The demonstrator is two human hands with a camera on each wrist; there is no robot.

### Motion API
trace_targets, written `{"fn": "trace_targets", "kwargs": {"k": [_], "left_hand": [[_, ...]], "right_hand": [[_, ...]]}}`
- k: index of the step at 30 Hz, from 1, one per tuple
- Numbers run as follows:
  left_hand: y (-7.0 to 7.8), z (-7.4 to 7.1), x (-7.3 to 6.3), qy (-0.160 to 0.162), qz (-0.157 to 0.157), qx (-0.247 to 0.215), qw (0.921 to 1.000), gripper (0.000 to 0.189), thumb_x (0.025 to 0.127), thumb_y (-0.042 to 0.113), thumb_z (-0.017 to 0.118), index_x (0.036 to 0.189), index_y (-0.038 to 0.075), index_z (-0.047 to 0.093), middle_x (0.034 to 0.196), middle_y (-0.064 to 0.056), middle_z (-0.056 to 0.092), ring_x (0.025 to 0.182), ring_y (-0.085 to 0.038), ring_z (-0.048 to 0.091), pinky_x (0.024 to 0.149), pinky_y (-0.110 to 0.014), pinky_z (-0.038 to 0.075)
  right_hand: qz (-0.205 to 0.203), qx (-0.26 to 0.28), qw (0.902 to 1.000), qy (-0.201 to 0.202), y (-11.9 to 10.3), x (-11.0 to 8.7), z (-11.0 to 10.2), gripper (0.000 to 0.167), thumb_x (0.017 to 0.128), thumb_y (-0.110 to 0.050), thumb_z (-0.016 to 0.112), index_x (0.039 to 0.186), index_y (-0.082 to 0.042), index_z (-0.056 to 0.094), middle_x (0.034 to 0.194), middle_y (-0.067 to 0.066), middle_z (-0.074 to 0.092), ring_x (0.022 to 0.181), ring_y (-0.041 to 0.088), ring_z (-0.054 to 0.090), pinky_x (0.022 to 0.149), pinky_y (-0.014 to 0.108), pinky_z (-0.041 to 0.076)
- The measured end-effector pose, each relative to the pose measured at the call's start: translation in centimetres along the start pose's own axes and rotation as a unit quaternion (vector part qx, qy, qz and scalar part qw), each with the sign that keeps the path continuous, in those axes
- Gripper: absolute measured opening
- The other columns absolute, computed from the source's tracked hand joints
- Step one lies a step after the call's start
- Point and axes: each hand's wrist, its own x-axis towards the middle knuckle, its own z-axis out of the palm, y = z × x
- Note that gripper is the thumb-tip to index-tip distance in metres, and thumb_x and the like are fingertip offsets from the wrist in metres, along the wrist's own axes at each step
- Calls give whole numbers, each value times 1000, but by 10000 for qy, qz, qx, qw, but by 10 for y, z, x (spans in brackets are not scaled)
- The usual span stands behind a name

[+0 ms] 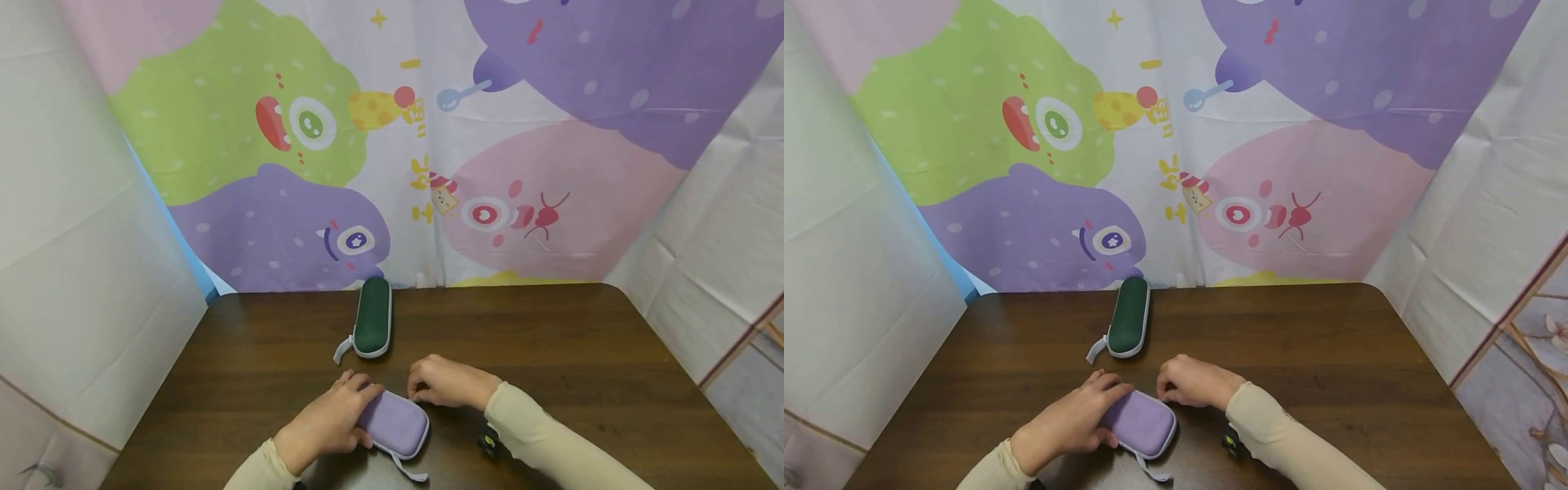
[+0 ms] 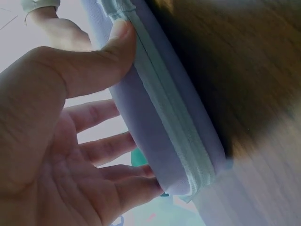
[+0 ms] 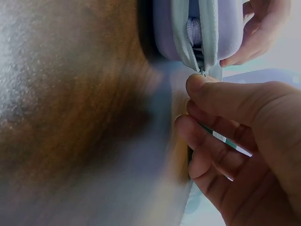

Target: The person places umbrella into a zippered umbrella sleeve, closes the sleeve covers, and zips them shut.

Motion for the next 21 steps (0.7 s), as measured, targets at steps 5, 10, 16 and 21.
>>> {"fn": "trace_targets", "kwargs": {"k": [5, 10, 16, 21], "left_hand": [[1, 2, -1, 93, -68, 7, 9999, 75, 69, 26, 94, 134, 2, 63, 125, -19, 62, 119, -52, 60, 103, -59, 50], [1, 4, -3, 160, -151, 222, 9995, 77, 71, 31, 93, 136, 5, 63, 128, -18, 62, 120, -54, 59, 98, -60, 54], [-2, 6, -6, 200, -43, 580, 9981, 78, 75, 41, 90, 141, 11, 61, 136, -16, 61, 127, -51, 58, 101, -57, 53], [-5, 10, -8, 427, 352, 710, 9959, 76, 75, 41, 89, 142, 16, 61, 137, -13, 61, 131, -46, 57, 105, -54, 51]], "right_hand": [[42, 48, 9999, 95, 1, -2, 2, 9, 94, -8, 74, 90, -15, 78, 92, -7, 70, 83, -3, 61, 77, 13, 51], [30, 109, 9998, 139, 0, -4, 3, 9, 95, -9, 73, 91, -15, 78, 92, -7, 69, 83, -4, 61, 76, 14, 52], [35, 94, 9999, 98, -2, -4, 2, 9, 95, -9, 72, 91, -14, 78, 92, -6, 69, 83, -3, 61, 76, 13, 52], [67, 62, 9999, 131, -3, -5, 2, 9, 94, -8, 73, 89, -14, 78, 92, -6, 70, 83, -3, 60, 76, 14, 52]]}}
